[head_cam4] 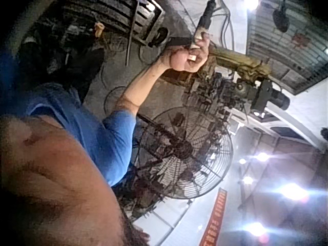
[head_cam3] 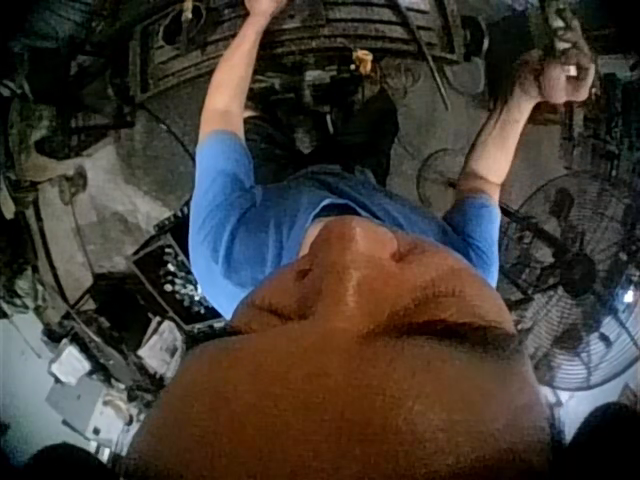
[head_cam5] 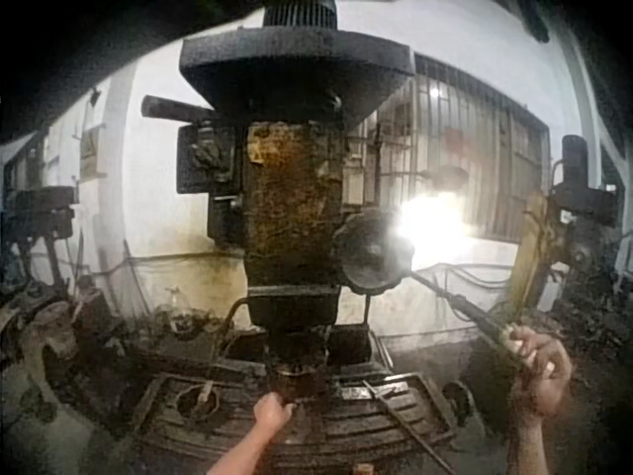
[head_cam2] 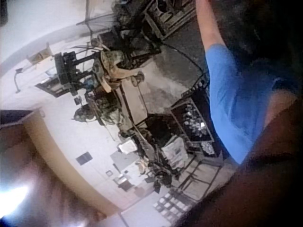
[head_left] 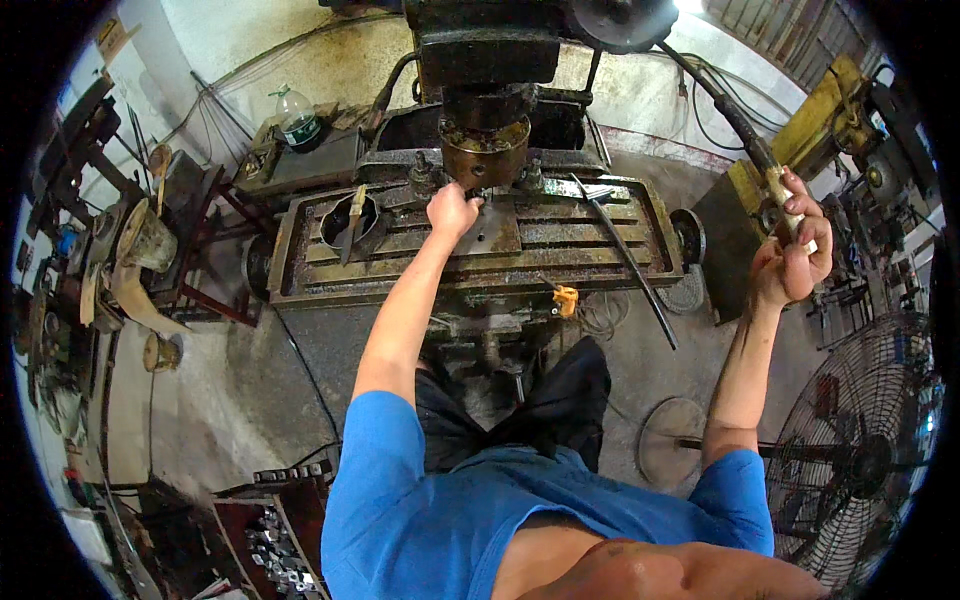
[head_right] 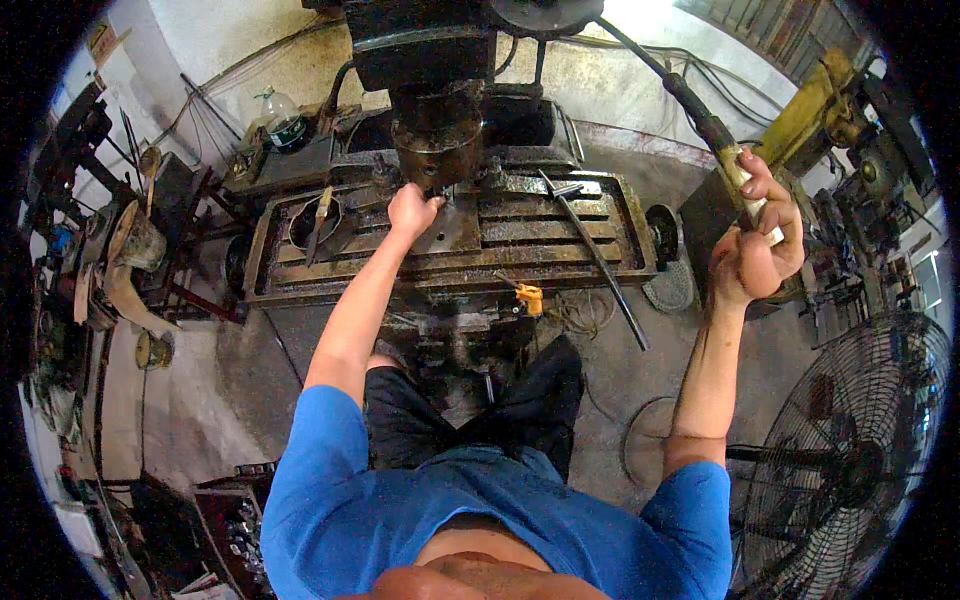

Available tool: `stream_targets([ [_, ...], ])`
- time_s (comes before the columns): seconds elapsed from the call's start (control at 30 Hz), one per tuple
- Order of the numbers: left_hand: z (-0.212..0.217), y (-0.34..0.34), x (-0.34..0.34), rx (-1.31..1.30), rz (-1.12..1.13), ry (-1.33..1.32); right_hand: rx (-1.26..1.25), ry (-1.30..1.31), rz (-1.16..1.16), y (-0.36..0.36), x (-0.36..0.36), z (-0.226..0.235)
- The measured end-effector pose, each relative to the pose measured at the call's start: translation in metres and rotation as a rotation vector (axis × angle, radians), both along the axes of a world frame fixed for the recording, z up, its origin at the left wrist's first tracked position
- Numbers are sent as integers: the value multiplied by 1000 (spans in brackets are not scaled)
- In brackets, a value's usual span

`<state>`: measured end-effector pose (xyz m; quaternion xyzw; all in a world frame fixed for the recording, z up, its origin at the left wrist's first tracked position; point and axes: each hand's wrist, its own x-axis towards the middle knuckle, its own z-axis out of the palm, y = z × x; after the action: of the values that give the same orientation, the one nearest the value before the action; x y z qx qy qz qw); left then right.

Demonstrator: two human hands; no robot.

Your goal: The person operates a drilling machine by placing metal components onto the worktable, using a brush to clear debris, and lowering the drill head to process each piece before placing them back into a storage bin.

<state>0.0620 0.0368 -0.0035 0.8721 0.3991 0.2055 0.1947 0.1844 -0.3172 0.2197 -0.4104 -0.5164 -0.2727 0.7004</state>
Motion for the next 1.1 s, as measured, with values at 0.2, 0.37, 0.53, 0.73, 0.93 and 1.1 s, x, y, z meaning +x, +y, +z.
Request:
stream_targets([
  [0.2, 9, -5, -6, -27, -2, -22, 2, 16, 54, -3, 2, -2],
  [0.37, 0, 5, -22, -191, -150, -302, -18, 42, 72, -3, -2, -3],
  [0.53, 23, -6, -79, -254, -264, -290, -17, 84, 138, -4, -5, -12],
  [0.73, 23, 3, -163, -464, -209, -435, -2, 101, 181, -2, -5, -22],
  [0.93, 44, -11, -225, -497, -87, -486, 10, 74, 167, -2, -3, -33],
  [1.1, 41, -3, -263, -454, -47, -473, 24, 89, 182, 0, -2, -41],
])
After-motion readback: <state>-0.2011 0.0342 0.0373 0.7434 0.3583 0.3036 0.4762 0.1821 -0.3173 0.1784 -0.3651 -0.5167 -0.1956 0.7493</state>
